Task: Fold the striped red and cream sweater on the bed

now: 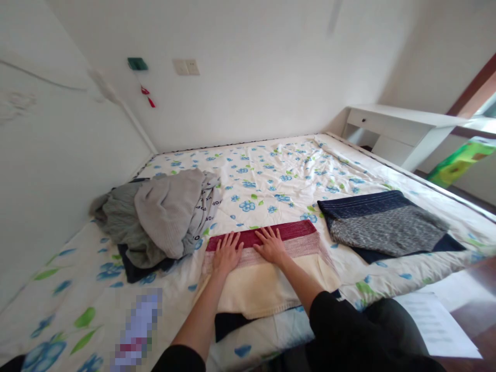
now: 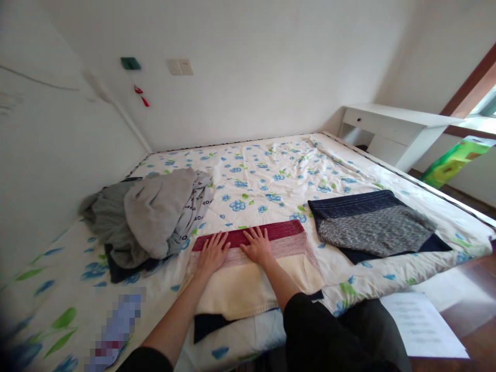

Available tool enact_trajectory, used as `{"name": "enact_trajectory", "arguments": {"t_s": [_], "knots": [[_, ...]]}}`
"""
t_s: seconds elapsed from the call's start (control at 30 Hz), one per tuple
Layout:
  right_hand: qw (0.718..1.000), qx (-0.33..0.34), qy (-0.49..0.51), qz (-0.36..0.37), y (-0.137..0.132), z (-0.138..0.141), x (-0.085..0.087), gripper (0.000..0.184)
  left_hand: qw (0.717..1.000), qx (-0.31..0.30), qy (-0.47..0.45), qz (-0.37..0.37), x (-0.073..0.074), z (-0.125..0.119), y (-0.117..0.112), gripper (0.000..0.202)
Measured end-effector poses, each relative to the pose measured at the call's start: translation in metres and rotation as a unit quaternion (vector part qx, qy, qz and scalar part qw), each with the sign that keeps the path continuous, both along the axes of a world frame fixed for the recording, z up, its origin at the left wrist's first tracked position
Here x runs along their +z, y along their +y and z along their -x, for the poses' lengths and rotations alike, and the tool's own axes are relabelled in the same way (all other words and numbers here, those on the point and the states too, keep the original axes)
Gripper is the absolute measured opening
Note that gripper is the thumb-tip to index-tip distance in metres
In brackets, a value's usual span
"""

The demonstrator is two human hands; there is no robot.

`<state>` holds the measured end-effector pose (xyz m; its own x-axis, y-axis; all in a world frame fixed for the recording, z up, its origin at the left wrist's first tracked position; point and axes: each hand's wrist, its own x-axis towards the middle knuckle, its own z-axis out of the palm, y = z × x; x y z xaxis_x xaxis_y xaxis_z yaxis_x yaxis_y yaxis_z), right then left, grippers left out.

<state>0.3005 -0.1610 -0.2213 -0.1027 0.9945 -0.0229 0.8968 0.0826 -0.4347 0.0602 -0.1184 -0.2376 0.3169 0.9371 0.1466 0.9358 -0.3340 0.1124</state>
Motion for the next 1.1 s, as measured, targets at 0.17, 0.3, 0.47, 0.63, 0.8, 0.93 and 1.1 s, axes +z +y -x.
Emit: {"name": "enact_trajectory", "arguments": {"t_s": [0.17, 0.3, 0.47, 0.63, 0.8, 0.93, 1.1], "knots": [[0.993, -0.094, -0.075, 0.012, -0.002, -0.112, -0.018, 0.072, 0.999, 0.044, -0.007, 0.025, -0.009, 0.035, 0.023, 0.067], [0.981, -0.149, -0.112, 0.055, -0.014, -0.182, -0.024, 0.068, 0.998, 0.046, -0.027, 0.014, -0.013, 0.039, 0.024, 0.066], [0.966, -0.211, -0.101, 0.111, -0.022, -0.196, -0.001, 0.072, 0.996, 0.077, -0.044, -0.022, 0.000, 0.027, 0.007, 0.065], [0.981, -0.188, -0.055, -0.016, -0.038, -0.087, 0.027, 0.071, 0.993, 0.056, -0.083, -0.056, 0.018, -0.034, -0.041, 0.065], [0.998, -0.040, 0.024, -0.048, -0.099, 0.017, 0.012, 0.063, 0.996, -0.031, -0.083, -0.009, 0.005, -0.071, -0.113, 0.061], [0.997, -0.061, 0.005, -0.037, -0.137, -0.009, 0.002, 0.066, 0.997, -0.014, -0.073, -0.016, 0.003, -0.041, -0.143, 0.062], [0.991, -0.126, -0.043, -0.027, -0.165, -0.096, 0.000, 0.068, 0.998, 0.029, -0.057, -0.023, 0.014, 0.003, -0.161, 0.064]]}}
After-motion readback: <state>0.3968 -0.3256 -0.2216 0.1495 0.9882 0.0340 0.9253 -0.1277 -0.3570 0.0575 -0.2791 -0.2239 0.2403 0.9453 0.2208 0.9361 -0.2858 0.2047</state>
